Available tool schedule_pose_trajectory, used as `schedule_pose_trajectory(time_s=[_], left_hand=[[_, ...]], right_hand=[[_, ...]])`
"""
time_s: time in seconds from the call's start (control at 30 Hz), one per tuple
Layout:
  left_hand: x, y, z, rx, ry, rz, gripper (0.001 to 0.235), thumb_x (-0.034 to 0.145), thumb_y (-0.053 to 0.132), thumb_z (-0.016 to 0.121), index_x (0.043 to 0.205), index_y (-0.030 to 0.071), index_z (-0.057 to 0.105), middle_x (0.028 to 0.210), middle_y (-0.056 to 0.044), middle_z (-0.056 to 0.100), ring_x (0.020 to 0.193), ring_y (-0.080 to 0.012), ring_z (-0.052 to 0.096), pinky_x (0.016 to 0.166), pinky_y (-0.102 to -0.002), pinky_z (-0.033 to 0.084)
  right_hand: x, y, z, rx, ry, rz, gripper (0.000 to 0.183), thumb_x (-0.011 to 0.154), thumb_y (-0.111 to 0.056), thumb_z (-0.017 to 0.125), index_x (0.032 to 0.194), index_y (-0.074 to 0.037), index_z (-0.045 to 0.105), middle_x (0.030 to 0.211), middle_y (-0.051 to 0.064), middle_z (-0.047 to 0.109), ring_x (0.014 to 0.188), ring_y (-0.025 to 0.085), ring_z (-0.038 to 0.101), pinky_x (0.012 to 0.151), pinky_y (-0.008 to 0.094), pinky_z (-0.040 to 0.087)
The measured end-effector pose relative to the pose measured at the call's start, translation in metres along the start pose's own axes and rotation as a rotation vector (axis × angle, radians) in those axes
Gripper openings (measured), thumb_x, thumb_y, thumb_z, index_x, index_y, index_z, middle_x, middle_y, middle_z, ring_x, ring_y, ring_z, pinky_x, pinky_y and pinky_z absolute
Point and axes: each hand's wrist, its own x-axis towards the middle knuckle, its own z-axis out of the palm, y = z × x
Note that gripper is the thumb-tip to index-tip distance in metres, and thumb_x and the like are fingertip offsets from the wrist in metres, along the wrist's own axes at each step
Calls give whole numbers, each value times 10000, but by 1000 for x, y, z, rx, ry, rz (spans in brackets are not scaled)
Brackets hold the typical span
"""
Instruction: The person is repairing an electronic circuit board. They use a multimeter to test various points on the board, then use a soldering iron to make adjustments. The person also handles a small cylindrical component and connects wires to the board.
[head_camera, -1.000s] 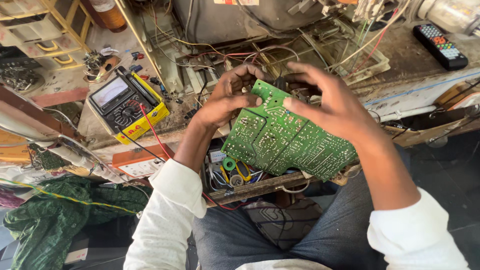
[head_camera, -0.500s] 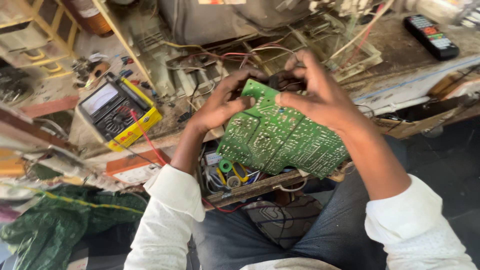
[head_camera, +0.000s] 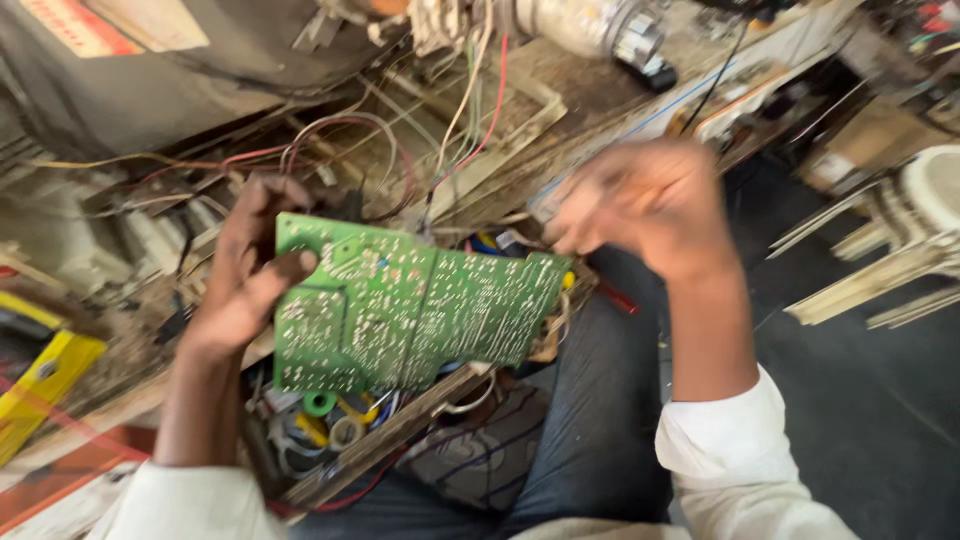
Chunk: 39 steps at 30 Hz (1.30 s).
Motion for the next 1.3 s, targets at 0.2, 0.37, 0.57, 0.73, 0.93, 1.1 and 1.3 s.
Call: schedule_pose_trajectory(time_s=[0.2, 0.37, 0.57, 0.73, 0.93, 1.1, 1.3], left_hand=[[-2, -3, 3, -19, 40, -29, 503, 766, 190, 649, 1223, 54, 492, 1191, -115, 569, 1065, -171, 543, 891, -310, 462], [0, -6, 5, -83, 59, -56, 537, 743, 205, 661, 1223, 58, 470, 1288, -147, 618, 1128, -193, 584, 953, -324, 486], [-1, -11, 4, -41, 70, -32, 572, 748, 217, 678, 1258, 59, 471, 1304, -169, 605, 1189, -224, 584, 1009, -351, 491], [-2, -12, 0, -17, 49, -20, 549, 768, 232, 679, 1249, 79, 461, 1316, -190, 632, 1213, -243, 613, 1049, -356, 496], [2, -10, 0, -12, 33, 4, 539, 791, 238, 691, 1246, 79, 451, 1328, -212, 635, 1180, -259, 670, 953, -358, 591], [2, -6, 3, -44, 24, 6, 514, 852, 172, 714, 1268, 65, 432, 1319, -260, 610, 1220, -281, 655, 1028, -385, 574], [2, -3, 8, -99, 17, -1, 522, 896, 190, 741, 1276, 59, 407, 1333, -288, 581, 1207, -281, 661, 1029, -397, 596]], right_hand=[[72, 127, -200, 631, 723, 143, 180, 979, -127, 708, 1055, 31, 666, 898, 127, 704, 724, 183, 614, 614, 250, 544], [118, 201, -310, 732, 1058, 185, 198, 1006, -125, 717, 1089, 25, 620, 899, 197, 723, 792, 242, 689, 660, 271, 598], [132, 212, -330, 122, 962, -178, 168, 999, -139, 749, 964, -19, 638, 760, 93, 701, 620, 172, 647, 542, 313, 557], [104, 180, -304, -662, 904, -586, 344, 1112, -87, 753, 842, -49, 543, 677, 41, 525, 535, 132, 452, 524, 281, 343], [61, 177, -254, -324, 907, -189, 128, 1054, -119, 621, 927, -109, 635, 714, -10, 681, 564, 94, 601, 506, 268, 427], [42, 188, -238, -271, 816, -25, 228, 1115, -141, 677, 956, 20, 707, 787, 99, 727, 598, 167, 625, 480, 333, 411], [39, 178, -223, -331, 653, -151, 371, 1215, -228, 675, 939, 0, 580, 685, 122, 628, 493, 162, 551, 418, 293, 344]])
